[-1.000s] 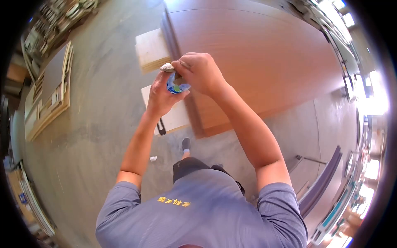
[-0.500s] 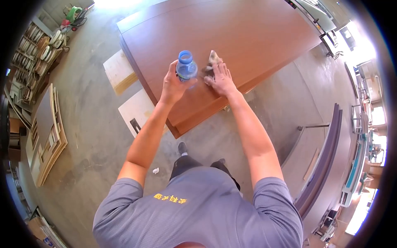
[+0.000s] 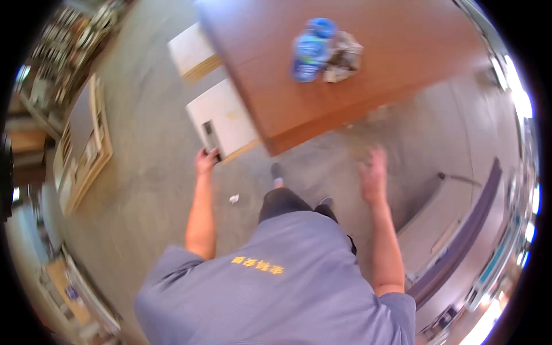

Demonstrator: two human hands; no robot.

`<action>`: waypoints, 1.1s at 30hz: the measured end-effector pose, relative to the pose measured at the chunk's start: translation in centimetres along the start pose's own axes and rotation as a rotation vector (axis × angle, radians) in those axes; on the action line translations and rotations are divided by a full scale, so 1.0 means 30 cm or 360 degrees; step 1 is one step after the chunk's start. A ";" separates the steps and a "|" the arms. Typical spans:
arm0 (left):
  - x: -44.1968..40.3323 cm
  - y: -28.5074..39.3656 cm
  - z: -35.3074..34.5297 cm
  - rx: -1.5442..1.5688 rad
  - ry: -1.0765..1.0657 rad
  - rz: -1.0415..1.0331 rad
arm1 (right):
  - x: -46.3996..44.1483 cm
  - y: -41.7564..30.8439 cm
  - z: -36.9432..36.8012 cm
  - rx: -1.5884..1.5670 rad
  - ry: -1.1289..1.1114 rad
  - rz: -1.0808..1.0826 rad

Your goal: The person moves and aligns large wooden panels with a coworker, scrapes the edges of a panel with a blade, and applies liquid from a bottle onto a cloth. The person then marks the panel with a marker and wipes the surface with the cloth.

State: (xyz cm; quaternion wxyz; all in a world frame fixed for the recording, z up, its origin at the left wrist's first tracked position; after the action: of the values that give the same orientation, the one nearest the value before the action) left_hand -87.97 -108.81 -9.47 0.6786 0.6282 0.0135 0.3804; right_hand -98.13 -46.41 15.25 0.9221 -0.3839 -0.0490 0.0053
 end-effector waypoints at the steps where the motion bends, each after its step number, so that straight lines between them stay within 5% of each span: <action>1: 0.005 -0.092 0.057 0.0334 0.0101 0.0221 | 0.044 0.018 -0.041 0.0206 -0.0143 -0.0011; 3: 0.104 -0.055 0.086 0.0752 0.0007 0.0119 | 0.195 0.085 -0.086 0.0082 0.0005 0.0424; 4: 0.102 -0.102 0.128 0.0737 -0.0091 0.0017 | 0.211 -0.009 -0.058 0.0060 -0.0234 0.0244; 5: 0.238 -0.013 0.115 0.0632 0.0074 0.0198 | 0.270 -0.044 0.010 -0.0131 -0.0123 0.0259; 6: 0.312 -0.032 0.150 0.0655 0.0366 0.0038 | 0.337 -0.016 0.043 -0.0134 -0.0100 0.0234; 8: 0.480 -0.070 0.019 0.0692 -0.0047 -0.0148 | 0.466 0.135 0.055 -0.0168 -0.0316 -0.0041; 10: 0.530 -0.201 -0.196 -0.0482 -0.0400 -0.0319 | 0.600 0.278 0.126 -0.0362 -0.0195 -0.0155; 12: 0.894 -0.029 -0.714 -0.0548 -0.0958 -0.0107 | 0.746 0.385 0.245 -0.0572 0.0001 -0.0233; 13: 1.139 0.075 -0.994 -0.0205 -0.1297 0.0006 | 0.820 0.437 0.305 -0.0760 0.0110 -0.0267; 17: 1.952 0.234 -1.847 -0.0572 -0.2044 -0.0758 | 1.119 0.656 0.665 -0.1258 0.1047 -0.0203; 19: 2.353 0.138 -2.076 -0.0882 -0.2477 -0.1242 | 1.326 0.824 0.891 -0.1575 0.1515 -0.0586; 21: 2.810 0.102 -2.170 -0.1130 -0.3185 -0.1525 | 1.598 1.054 1.024 -0.1237 0.1983 -0.0804; 23: 3.084 0.024 -2.247 -0.1208 -0.3657 -0.2003 | 1.881 1.245 1.064 -0.1896 0.2324 -0.0709; 27: 3.302 -0.243 -2.837 -0.1014 -0.3548 -0.2089 | 2.443 1.462 1.035 -0.1874 0.2875 -0.1036; 29: 3.550 -0.199 -3.216 -0.1053 -0.3242 -0.2740 | 2.601 1.416 1.106 -0.1652 0.3118 -0.1246; 33: 4.042 -0.177 -4.074 -0.0643 -0.2743 -0.3061 | 2.749 1.498 1.116 -0.1647 0.3056 -0.1613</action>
State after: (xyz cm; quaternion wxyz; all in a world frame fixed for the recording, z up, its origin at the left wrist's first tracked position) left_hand -59.83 59.20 15.96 0.5495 0.2951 -0.0391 -0.7807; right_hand -17.96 12.86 13.98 0.2164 -0.4930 0.5160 -0.6662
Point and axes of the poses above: each hand's wrist, its own x-axis away from the middle knuckle, its own z-axis out of the back of the hand, y = z × x, the point moved 10 cm from there along -x, towards the middle knuckle, and after that the axes turned 2 degrees about y, right-handed, at the moved point
